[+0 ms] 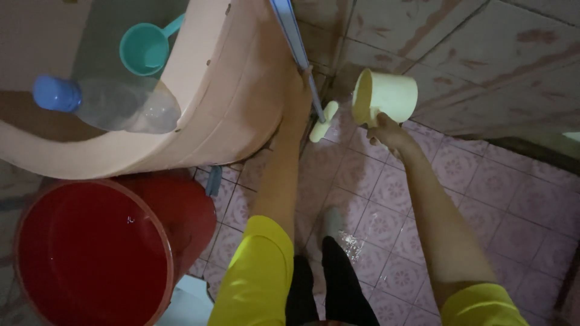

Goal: Rinsing the bathroom floor and squat toilet with water from a bucket using a plastic scoop.

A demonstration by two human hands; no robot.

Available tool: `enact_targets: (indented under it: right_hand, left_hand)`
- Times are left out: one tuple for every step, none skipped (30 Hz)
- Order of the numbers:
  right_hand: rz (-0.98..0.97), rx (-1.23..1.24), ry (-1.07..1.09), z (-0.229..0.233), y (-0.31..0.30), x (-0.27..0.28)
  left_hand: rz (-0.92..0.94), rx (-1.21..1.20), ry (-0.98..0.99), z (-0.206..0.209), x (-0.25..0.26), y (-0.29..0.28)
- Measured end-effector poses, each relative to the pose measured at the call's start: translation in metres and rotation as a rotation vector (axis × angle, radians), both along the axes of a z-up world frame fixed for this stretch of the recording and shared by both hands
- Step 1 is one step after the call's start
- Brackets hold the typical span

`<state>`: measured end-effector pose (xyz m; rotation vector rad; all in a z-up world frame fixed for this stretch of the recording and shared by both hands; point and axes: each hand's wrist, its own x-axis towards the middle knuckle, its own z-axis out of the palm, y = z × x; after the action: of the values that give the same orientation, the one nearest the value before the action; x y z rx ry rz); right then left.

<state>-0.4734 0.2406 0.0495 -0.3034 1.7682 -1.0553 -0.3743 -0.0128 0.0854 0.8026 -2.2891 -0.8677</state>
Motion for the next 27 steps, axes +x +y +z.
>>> enact_targets:
  right_hand:
    - [0.004, 0.002, -0.002, -0.002, -0.001, -0.002]
    - [0.009, -0.011, 0.011, -0.005, -0.002, -0.004]
    - [0.014, -0.026, 0.023, -0.007, -0.004, -0.006]
    - [0.017, -0.026, 0.021, -0.005, -0.009, -0.009]
    - [0.032, -0.006, 0.057, -0.003, -0.012, -0.011]
    - [0.047, 0.013, 0.094, -0.002, -0.015, -0.013]
    - [0.048, 0.018, 0.087, -0.003, -0.018, -0.013]
    - [0.045, 0.045, 0.098, -0.005, -0.021, -0.014]
    - [0.043, 0.069, 0.109, -0.007, -0.025, -0.014]
    - [0.046, 0.073, 0.102, -0.006, -0.026, -0.015]
    - [0.082, 0.101, 0.177, -0.004, -0.028, -0.016]
    - [0.118, 0.130, 0.251, -0.002, -0.030, -0.016]
    - [0.116, 0.128, 0.253, -0.004, -0.030, -0.015]
    - [0.116, 0.118, 0.306, -0.005, -0.029, -0.014]
    - [0.117, 0.107, 0.362, -0.006, -0.030, -0.014]
    - [0.116, 0.104, 0.366, -0.036, -0.026, -0.018]
    - [0.154, 0.050, 0.492, -0.066, -0.023, -0.021]
    - [0.193, -0.005, 0.617, -0.096, -0.020, -0.025]
    - [0.196, -0.005, 0.614, -0.098, -0.019, -0.024]
    - [0.246, 0.007, 0.662, -0.099, -0.017, -0.023]
    - [0.294, 0.019, 0.711, -0.100, -0.014, -0.023]
    - [0.296, 0.019, 0.710, -0.103, -0.013, -0.023]
    - [0.275, -0.010, 0.710, -0.105, -0.013, -0.025]
    - [0.253, -0.039, 0.711, -0.108, -0.012, -0.027]
    - [0.251, -0.039, 0.713, -0.102, -0.013, -0.026]
    - [0.279, -0.021, 0.677, -0.097, -0.013, -0.026]
    - [0.307, -0.001, 0.642, -0.091, -0.013, -0.026]
  left_hand:
    - [0.004, 0.002, -0.002, -0.002, 0.000, -0.001]
    - [0.016, -0.005, -0.006, -0.003, -0.001, -0.002]
    - [0.026, -0.013, -0.010, -0.005, -0.001, -0.005]
    - [0.030, -0.012, -0.012, -0.006, -0.005, -0.008]
    - [0.040, 0.010, -0.028, -0.008, -0.007, -0.010]
    - [0.051, 0.032, -0.044, -0.010, -0.010, -0.012]
    - [0.052, 0.038, -0.051, -0.013, -0.010, -0.012]
    - [0.058, 0.056, -0.066, -0.016, -0.009, -0.012]
    - [0.066, 0.073, -0.081, -0.018, -0.009, -0.012]
    - [0.069, 0.077, -0.088, -0.018, -0.007, -0.011]
    - [0.052, 0.121, -0.079, -0.016, -0.005, -0.012]
    - [0.036, 0.166, -0.069, -0.014, -0.004, -0.012]
    - [0.035, 0.164, -0.068, -0.009, -0.005, -0.014]
    - [0.016, 0.205, -0.052, -0.003, -0.007, -0.016]
    - [-0.001, 0.245, -0.034, 0.003, -0.009, -0.018]
    - [-0.001, 0.241, -0.031, 0.015, -0.012, -0.018]
    - [-0.011, 0.267, -0.018, 0.026, -0.014, -0.018]
    - [-0.022, 0.293, -0.005, 0.037, -0.016, -0.019]
    - [-0.018, 0.294, -0.007, 0.048, -0.016, -0.016]
    - [-0.042, 0.097, 0.087, 0.060, -0.015, -0.013]
    - [-0.071, -0.100, 0.181, 0.071, -0.016, -0.010]
    - [-0.070, -0.100, 0.179, 0.068, -0.018, -0.011]
    - [-0.051, -0.049, 0.135, 0.066, -0.021, -0.013]
    - [-0.032, 0.002, 0.091, 0.064, -0.025, -0.014]
    - [-0.034, 0.001, 0.092, 0.061, -0.026, -0.014]
    - [-0.025, -0.015, 0.068, 0.058, -0.027, -0.014]
    - [-0.016, -0.030, 0.044, 0.055, -0.028, -0.013]
